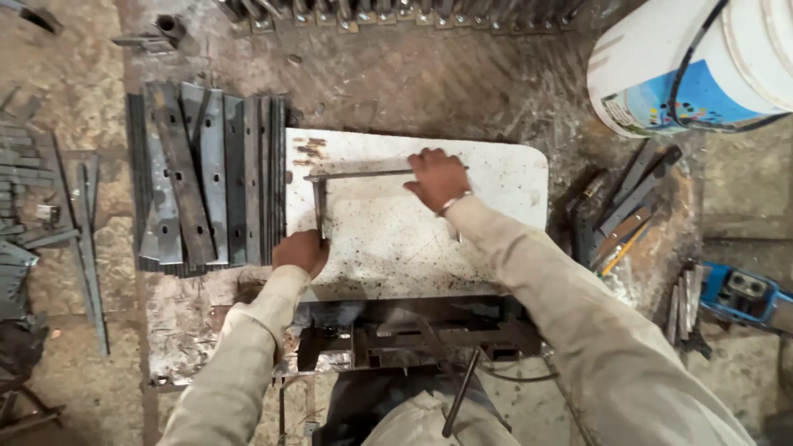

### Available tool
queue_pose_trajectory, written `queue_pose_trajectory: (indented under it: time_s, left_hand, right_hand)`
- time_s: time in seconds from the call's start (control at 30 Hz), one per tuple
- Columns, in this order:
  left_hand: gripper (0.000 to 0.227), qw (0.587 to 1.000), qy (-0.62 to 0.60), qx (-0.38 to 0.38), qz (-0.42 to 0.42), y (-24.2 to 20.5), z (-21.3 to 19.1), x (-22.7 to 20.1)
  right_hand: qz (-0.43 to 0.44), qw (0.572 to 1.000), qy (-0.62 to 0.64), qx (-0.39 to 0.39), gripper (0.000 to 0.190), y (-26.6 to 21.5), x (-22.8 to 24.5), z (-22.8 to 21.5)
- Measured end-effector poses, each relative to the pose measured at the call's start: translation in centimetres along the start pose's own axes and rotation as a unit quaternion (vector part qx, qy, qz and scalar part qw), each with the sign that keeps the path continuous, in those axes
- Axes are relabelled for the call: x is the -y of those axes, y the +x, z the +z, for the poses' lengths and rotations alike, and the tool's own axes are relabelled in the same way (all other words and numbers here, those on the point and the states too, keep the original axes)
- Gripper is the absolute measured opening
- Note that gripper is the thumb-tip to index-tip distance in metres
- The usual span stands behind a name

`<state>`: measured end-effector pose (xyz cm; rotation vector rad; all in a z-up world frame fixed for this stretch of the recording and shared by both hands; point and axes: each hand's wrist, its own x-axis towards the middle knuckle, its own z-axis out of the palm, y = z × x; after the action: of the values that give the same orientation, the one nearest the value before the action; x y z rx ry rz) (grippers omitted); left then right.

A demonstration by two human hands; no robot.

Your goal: Welding and assembling metal frame components on a workbench in a manufacturing workshop.

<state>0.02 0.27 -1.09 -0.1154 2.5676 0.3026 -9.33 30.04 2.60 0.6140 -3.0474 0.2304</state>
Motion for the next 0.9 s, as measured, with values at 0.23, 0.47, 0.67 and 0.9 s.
queue_pose_trajectory:
  time_s: [0.23, 0.47, 0.67, 0.9]
  left_hand:
    - [0.034, 0.995, -0.057, -0.066, 0.041, -1.3, -0.9, 0.7]
    - [0.036, 0.949, -0.139, -0.260, 0.114, -2.0, -8.6, -1.3]
    - [0.048, 0.822, -0.333, -0.424, 0.184, -5.9, -17.0, -2.0]
    - [0.048, 0.868, -0.322, -0.353, 0.133, -6.1, -11.3, 1.6]
  right_hand:
    - [-0.067, 0.993, -0.020, 0.096, 0.037, 6.2, -0.4, 7.6]
    - [0.030, 0.938, 0.218, 0.267, 0.045, 5.0, -4.9, 2.2]
    - [0.142, 0.777, 0.598, 0.137, 0.042, 2.7, -9.1, -5.0]
    - [0.183, 0.966, -0.053, 0.174, 0.040, 4.0, -22.6, 8.8]
